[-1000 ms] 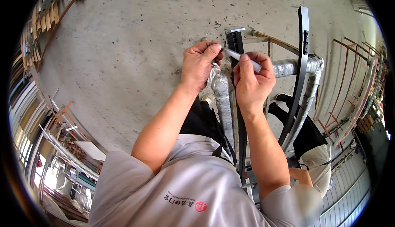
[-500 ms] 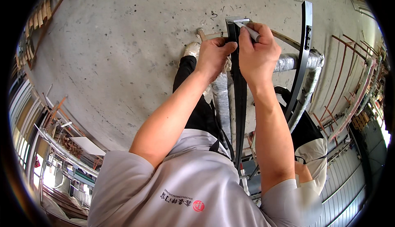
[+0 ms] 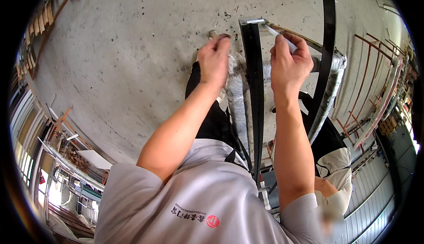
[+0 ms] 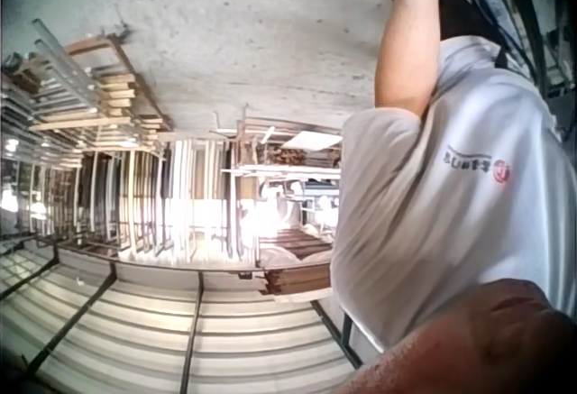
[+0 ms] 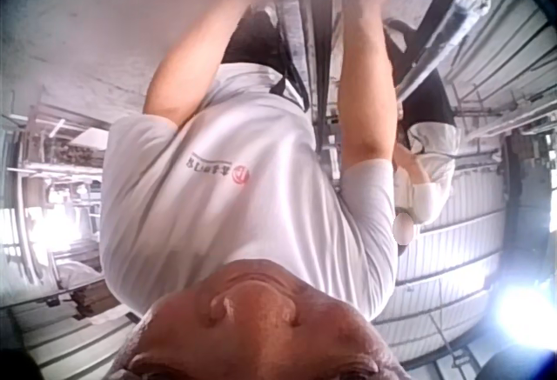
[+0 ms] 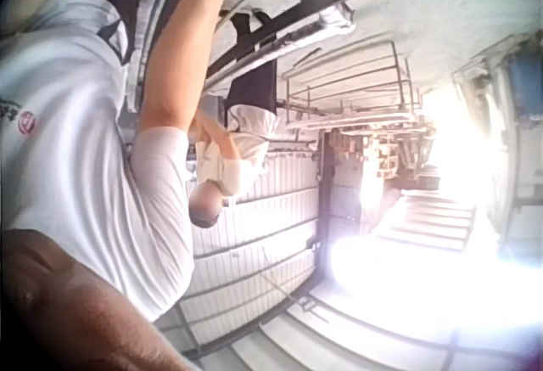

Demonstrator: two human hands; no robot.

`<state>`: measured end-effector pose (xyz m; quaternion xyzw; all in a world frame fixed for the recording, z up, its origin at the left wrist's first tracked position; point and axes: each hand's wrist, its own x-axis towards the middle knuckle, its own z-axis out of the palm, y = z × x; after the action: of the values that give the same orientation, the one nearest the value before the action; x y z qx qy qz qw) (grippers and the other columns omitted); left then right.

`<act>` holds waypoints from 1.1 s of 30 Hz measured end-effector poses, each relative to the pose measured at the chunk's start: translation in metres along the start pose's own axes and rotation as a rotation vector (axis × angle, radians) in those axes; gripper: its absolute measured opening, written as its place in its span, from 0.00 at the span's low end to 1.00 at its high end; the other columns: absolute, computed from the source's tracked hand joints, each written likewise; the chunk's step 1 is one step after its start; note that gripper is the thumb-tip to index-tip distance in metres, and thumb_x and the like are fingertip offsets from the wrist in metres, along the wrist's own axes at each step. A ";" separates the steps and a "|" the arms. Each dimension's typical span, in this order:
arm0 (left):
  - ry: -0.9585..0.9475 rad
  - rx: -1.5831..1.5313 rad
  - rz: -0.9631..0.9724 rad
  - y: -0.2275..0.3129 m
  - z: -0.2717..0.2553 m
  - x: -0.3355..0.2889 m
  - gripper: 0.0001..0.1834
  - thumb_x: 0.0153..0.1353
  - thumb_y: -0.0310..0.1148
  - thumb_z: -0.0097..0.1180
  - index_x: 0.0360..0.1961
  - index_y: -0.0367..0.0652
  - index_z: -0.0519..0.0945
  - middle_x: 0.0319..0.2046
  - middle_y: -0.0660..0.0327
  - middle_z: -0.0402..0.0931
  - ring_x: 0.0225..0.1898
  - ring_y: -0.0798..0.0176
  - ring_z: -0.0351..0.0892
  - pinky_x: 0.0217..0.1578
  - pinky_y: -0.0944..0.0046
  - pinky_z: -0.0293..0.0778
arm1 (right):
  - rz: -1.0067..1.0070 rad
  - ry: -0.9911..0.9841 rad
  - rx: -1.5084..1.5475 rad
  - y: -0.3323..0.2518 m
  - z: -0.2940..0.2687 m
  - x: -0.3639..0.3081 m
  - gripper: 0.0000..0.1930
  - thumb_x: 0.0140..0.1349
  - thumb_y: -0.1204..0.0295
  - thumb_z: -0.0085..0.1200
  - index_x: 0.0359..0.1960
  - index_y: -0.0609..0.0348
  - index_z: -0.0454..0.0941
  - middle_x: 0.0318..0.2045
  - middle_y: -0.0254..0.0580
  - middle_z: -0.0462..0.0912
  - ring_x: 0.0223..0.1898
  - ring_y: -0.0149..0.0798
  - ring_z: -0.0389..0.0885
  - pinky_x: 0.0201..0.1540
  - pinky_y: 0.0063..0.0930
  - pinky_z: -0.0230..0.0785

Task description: The person wipes down several long black metal frames using a white cloth and a small bottle of liquid, cleaning the surfaces and edges one at a time while another person assists by holding the frames.

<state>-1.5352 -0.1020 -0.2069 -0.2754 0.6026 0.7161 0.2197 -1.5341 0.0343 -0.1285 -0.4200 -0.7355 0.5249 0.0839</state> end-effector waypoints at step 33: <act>-0.165 -0.101 -0.080 0.033 -0.076 -0.014 0.08 0.62 0.21 0.55 0.41 0.30 0.83 0.37 0.55 0.84 0.31 0.65 0.82 0.33 0.66 0.79 | -0.065 -0.048 -0.243 0.036 -0.058 -0.106 0.04 0.64 0.76 0.56 0.35 0.65 0.78 0.23 0.52 0.79 0.22 0.45 0.78 0.29 0.35 0.71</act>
<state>-1.5360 -0.1824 -0.1827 -0.2502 0.5340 0.7566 0.2826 -1.4155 0.0033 -0.0997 -0.3905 -0.8085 0.4391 0.0317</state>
